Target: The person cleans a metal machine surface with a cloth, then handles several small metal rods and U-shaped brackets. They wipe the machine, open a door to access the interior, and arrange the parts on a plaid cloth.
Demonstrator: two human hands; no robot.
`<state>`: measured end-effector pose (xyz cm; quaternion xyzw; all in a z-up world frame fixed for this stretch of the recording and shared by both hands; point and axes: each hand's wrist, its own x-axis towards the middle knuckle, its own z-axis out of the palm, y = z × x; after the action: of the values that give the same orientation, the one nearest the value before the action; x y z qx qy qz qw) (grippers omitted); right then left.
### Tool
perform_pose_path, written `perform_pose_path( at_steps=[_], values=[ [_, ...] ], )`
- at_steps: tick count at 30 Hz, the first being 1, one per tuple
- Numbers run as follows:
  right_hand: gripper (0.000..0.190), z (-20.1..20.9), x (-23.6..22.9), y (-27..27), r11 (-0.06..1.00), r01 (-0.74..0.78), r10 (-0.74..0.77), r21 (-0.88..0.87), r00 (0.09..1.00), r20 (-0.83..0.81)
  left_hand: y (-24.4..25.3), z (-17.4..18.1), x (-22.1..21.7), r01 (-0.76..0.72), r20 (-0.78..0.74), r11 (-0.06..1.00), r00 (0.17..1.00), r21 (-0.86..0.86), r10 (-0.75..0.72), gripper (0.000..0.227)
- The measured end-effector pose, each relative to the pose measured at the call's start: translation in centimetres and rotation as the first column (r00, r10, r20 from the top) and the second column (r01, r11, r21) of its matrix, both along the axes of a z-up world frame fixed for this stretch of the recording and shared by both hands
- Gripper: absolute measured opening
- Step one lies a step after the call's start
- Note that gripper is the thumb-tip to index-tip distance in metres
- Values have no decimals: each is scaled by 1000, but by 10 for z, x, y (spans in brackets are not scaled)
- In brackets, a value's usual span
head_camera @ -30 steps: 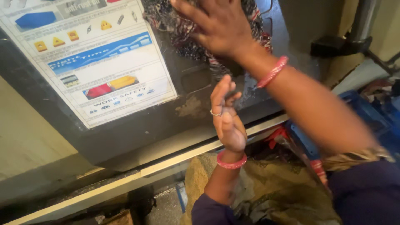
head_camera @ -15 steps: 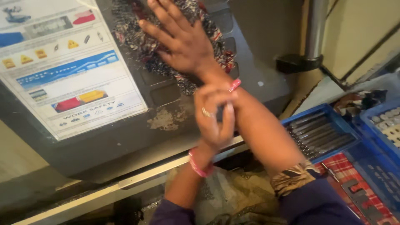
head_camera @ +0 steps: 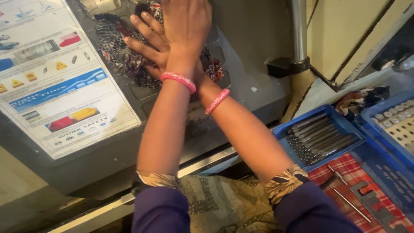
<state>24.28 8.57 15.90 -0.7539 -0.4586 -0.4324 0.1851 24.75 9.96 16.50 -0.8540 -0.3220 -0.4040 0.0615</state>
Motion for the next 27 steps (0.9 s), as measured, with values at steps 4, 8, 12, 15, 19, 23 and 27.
perform_pose_path(
  at_steps=[4, 8, 12, 15, 19, 23, 27],
  values=[
    [77, -5, 1, -2, 1000, -12, 12, -1, 1000, -26, -1, 6, -16, -1, -87, 1000, 996, -19, 0, 62],
    [86, -12, 12, 6, 997, -53, 52, 47, 998, 24, -6, 18, -36, 68, -18, 997, 997, -44, -69, 62],
    [90, -18, 23, 10, 993, -85, 82, 86, 996, 35, -5, 37, -40, 456, -96, 856, 867, -245, -489, 59],
    [90, -24, 21, 11, 994, -64, 63, 92, 998, 13, 0, 67, 0, 691, -217, 674, 722, 262, -657, 74],
    [90, -25, 17, 12, 993, -65, 65, 96, 998, 2, 5, 48, 23, 643, -28, 646, 718, 411, -696, 74],
    [89, -24, 18, 11, 992, -78, 76, 102, 997, 28, 2, 34, 36, 659, 63, 678, 701, 326, -711, 74],
    [88, -25, 18, 11, 993, -61, 58, 104, 998, 28, 0, 34, 41, 692, -117, 671, 714, 268, -690, 80]
  ],
)
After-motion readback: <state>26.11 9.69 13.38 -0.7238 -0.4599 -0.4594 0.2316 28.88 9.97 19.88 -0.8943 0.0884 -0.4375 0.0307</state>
